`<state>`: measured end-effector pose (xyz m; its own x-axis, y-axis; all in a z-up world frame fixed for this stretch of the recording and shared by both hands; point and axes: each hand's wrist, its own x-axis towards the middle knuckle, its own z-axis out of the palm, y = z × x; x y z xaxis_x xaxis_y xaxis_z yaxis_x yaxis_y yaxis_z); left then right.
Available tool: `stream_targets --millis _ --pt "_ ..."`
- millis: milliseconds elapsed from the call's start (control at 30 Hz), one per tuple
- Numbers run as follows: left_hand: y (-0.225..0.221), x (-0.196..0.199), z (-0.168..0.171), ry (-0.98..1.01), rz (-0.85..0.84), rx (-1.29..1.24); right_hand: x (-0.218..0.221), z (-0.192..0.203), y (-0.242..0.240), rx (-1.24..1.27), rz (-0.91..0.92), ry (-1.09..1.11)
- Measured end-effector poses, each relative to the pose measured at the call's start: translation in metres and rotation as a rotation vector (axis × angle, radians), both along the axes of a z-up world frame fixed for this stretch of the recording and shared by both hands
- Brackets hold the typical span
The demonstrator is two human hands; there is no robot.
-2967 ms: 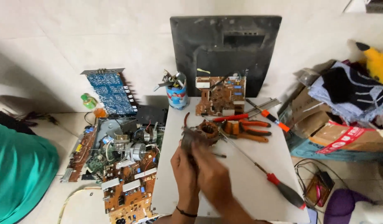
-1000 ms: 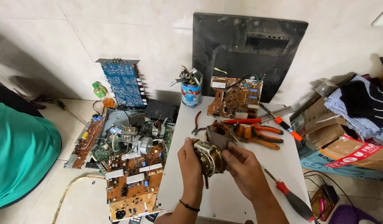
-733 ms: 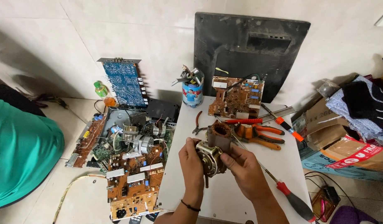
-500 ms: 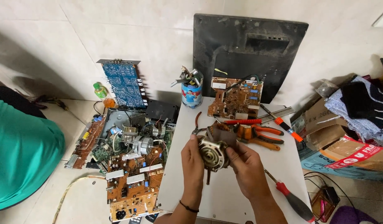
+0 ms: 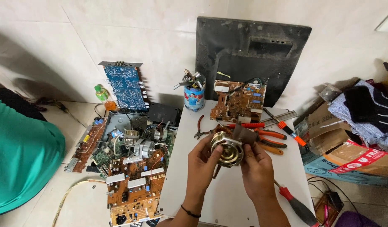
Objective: The person is using a piece of sandpaper to clean or smooth the surface of a small electric motor component while surrounded by disassembled electronics.
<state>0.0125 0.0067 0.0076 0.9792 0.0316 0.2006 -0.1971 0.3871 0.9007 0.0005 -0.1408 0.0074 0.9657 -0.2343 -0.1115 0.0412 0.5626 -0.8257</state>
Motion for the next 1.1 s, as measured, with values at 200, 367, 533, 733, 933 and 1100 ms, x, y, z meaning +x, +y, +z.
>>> stream_targets --millis 200,367,533,733,933,1100 --pt "0.015 0.004 -0.008 -0.024 -0.150 0.035 -0.009 0.012 0.000 -0.790 -0.007 -0.063" --pt "0.009 0.002 -0.005 -0.023 -0.068 0.169 -0.010 0.019 0.009 -0.911 -0.034 -0.082" --pt "0.008 0.004 -0.006 -0.022 0.149 0.149 -0.014 0.025 0.016 -1.213 -0.346 -0.267" --pt "0.012 -0.001 0.002 -0.020 0.291 0.237 -0.021 0.027 0.031 -1.273 -0.125 -0.416" --pt "0.009 -0.009 0.009 -0.100 0.363 0.298 -0.024 0.028 0.034 -1.247 -0.146 -0.306" --pt "0.007 -0.016 0.014 -0.130 0.373 0.403 -0.027 0.033 0.039 -1.239 -0.197 -0.321"
